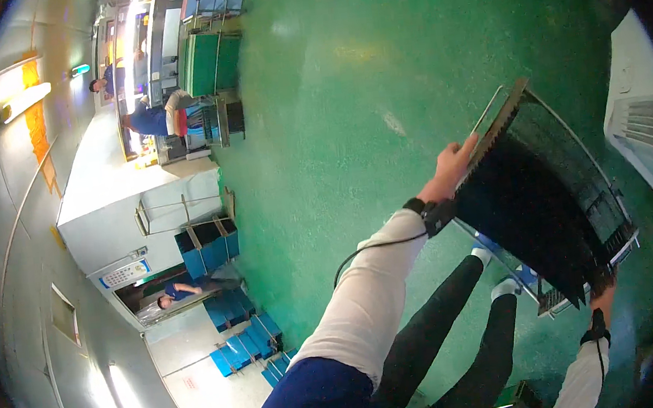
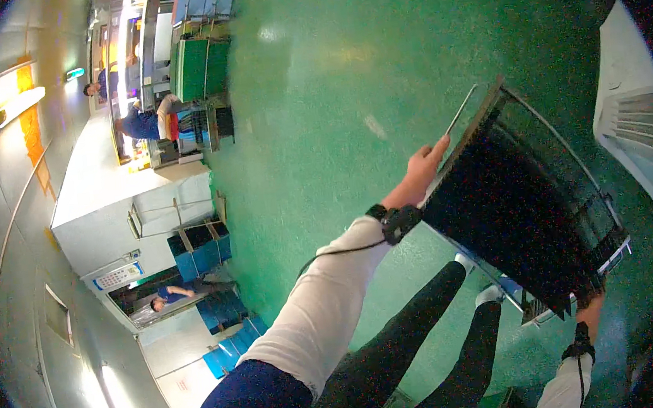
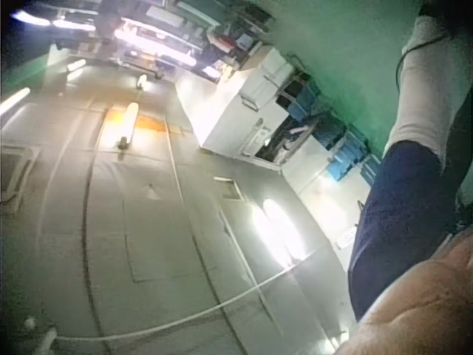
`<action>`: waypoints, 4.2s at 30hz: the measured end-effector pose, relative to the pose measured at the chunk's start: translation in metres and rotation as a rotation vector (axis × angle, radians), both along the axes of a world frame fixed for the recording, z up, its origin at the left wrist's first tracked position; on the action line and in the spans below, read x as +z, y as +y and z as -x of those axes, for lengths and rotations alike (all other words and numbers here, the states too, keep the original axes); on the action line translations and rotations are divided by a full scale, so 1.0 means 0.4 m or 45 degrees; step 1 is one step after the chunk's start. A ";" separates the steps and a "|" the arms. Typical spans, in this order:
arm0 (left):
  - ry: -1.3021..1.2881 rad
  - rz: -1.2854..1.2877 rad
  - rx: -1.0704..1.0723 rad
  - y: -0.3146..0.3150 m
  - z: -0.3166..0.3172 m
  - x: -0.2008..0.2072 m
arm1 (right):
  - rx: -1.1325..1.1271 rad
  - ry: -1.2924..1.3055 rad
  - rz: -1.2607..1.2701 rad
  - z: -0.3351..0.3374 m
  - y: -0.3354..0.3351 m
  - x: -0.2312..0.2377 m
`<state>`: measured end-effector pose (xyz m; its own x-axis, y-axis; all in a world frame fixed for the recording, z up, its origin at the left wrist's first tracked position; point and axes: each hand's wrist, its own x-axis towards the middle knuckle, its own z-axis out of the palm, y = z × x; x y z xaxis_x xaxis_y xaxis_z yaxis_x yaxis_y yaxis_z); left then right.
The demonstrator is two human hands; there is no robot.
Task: Loading blue plastic or metal plates from a rack into a processing machine.
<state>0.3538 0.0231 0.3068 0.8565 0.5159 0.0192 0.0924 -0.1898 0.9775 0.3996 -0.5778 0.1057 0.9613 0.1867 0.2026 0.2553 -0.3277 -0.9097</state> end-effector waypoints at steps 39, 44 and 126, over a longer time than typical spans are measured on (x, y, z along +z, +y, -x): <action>0.944 0.547 0.306 -0.119 0.978 -0.344 | 0.318 1.040 -0.569 0.676 0.385 -0.076; 0.500 0.598 1.024 -0.024 1.183 -0.251 | 0.687 0.773 -0.281 0.449 0.442 -0.582; -0.044 0.912 1.670 0.016 1.352 -0.544 | 0.893 0.709 0.402 -0.074 1.384 -0.307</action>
